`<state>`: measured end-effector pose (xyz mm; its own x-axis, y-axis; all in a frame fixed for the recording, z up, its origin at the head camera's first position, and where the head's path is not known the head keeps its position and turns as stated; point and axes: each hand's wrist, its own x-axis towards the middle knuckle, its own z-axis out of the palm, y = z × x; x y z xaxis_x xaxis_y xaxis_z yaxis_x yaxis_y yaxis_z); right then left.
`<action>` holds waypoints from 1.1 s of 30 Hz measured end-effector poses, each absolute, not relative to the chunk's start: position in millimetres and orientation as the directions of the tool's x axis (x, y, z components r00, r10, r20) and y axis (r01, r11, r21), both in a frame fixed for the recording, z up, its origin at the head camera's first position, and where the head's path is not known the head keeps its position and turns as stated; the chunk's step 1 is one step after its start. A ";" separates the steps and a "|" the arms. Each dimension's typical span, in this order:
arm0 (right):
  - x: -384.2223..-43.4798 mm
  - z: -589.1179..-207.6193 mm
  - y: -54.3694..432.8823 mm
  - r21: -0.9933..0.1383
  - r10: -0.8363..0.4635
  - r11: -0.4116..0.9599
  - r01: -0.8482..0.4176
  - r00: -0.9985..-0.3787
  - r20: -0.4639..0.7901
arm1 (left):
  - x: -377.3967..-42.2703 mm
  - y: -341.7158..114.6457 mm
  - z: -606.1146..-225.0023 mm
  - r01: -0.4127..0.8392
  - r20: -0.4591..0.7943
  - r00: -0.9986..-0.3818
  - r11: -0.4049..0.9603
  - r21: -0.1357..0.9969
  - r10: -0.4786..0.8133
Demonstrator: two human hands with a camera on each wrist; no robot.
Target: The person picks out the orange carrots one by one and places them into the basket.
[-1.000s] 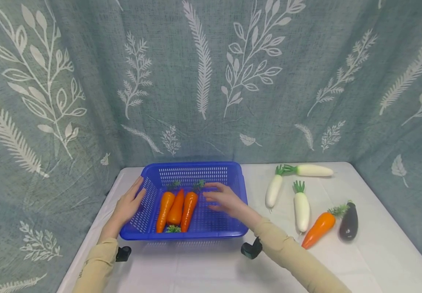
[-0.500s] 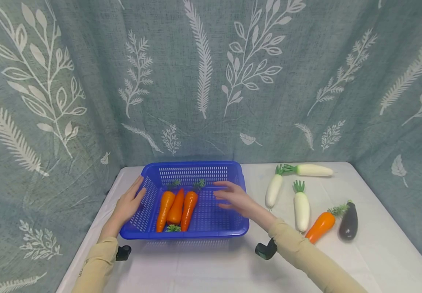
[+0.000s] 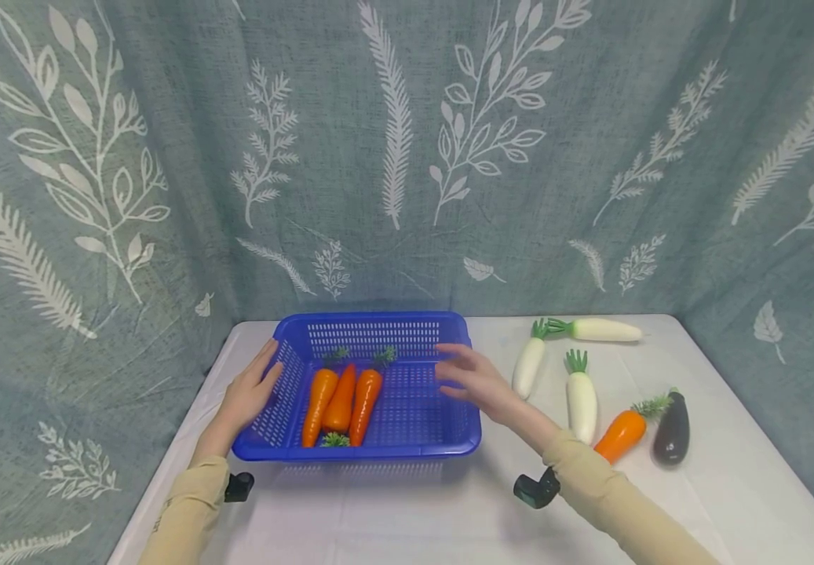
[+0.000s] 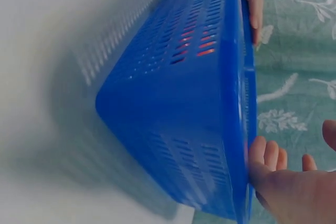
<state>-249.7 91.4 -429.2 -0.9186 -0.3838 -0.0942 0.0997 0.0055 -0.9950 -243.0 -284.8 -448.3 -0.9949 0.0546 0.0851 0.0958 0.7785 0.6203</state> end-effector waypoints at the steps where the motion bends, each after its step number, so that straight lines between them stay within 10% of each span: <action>1: -249.3 -427.8 93.5 -0.996 -0.379 0.009 0.093 -0.921 -0.089 | -242.9 -284.6 -447.9 0.096 0.086 -0.995 0.778 0.621 0.054; 33: -245.0 -437.9 178.9 -0.990 -0.223 0.086 0.116 -0.966 -0.133 | -242.2 -284.9 -446.8 0.106 0.099 -0.993 0.783 0.612 0.057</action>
